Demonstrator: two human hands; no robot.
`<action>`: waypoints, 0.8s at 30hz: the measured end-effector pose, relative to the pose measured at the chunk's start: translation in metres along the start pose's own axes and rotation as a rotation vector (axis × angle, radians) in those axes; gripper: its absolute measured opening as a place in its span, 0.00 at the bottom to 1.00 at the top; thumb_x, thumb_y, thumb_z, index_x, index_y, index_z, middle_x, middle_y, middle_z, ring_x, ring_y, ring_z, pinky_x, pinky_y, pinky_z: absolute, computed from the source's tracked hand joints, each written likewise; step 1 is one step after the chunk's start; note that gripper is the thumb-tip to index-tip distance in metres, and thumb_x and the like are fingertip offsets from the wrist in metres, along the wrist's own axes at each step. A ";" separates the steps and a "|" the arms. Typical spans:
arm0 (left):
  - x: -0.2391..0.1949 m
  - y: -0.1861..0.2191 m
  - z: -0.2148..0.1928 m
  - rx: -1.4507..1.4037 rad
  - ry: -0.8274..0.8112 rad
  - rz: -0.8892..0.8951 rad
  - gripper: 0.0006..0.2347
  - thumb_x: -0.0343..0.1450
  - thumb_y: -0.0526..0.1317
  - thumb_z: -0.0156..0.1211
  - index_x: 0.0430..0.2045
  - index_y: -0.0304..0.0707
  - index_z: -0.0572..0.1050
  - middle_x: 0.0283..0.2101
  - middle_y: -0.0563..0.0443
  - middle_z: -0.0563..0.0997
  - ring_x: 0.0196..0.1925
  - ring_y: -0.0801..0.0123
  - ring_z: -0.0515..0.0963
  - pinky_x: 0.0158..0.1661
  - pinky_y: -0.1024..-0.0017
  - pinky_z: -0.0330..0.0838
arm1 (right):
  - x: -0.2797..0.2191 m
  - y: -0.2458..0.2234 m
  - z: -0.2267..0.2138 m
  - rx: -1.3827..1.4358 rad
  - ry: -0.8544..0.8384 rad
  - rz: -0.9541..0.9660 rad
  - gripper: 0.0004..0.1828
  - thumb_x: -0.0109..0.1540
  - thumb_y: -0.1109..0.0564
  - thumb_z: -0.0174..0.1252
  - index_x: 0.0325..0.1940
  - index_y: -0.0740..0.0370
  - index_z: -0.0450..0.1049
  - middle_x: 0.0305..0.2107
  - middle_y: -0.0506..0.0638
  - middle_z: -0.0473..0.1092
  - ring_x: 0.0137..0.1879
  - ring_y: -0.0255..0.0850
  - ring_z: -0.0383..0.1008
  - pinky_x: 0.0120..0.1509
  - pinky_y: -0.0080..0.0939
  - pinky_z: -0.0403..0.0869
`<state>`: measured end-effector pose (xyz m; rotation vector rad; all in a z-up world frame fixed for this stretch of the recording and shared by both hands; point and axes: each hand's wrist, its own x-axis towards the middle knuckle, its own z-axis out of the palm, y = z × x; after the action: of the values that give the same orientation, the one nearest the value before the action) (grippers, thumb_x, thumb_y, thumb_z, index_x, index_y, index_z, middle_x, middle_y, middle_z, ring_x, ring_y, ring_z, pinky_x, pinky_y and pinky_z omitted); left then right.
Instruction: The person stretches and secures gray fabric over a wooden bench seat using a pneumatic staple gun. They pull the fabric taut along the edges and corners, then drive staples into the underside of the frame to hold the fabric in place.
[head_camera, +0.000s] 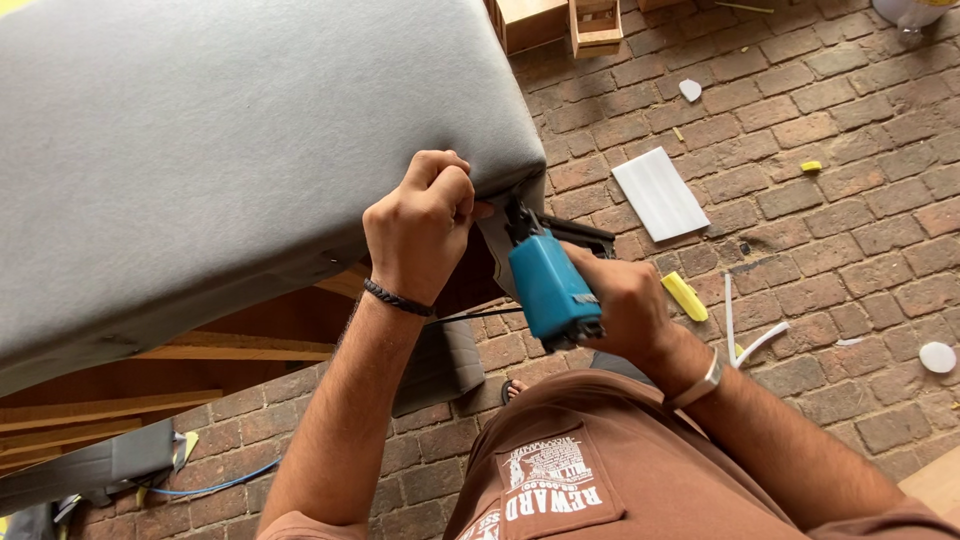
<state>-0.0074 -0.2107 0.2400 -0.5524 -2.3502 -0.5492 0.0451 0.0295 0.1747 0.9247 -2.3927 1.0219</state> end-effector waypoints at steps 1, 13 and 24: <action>-0.002 -0.001 0.000 0.007 0.013 0.013 0.12 0.63 0.33 0.76 0.20 0.43 0.72 0.43 0.60 0.82 0.40 0.73 0.86 0.30 0.77 0.78 | 0.003 -0.001 0.003 -0.032 -0.031 0.034 0.41 0.55 0.43 0.72 0.64 0.69 0.69 0.23 0.56 0.77 0.28 0.42 0.81 0.33 0.42 0.79; -0.002 -0.005 -0.002 -0.048 0.038 0.001 0.11 0.65 0.27 0.72 0.19 0.41 0.73 0.41 0.58 0.83 0.48 0.71 0.86 0.35 0.76 0.82 | -0.005 0.010 -0.002 -0.022 -0.060 -0.027 0.41 0.53 0.45 0.72 0.63 0.71 0.69 0.27 0.59 0.77 0.29 0.44 0.81 0.34 0.42 0.79; -0.002 -0.008 0.001 -0.070 0.058 -0.018 0.12 0.66 0.26 0.70 0.17 0.41 0.73 0.41 0.57 0.84 0.50 0.70 0.86 0.35 0.78 0.83 | -0.034 0.040 0.031 -0.015 -0.076 0.017 0.37 0.56 0.43 0.71 0.61 0.69 0.69 0.26 0.56 0.78 0.28 0.41 0.80 0.33 0.40 0.79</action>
<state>-0.0108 -0.2169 0.2358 -0.5398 -2.2902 -0.6494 0.0392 0.0415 0.1154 0.9555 -2.4710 0.9899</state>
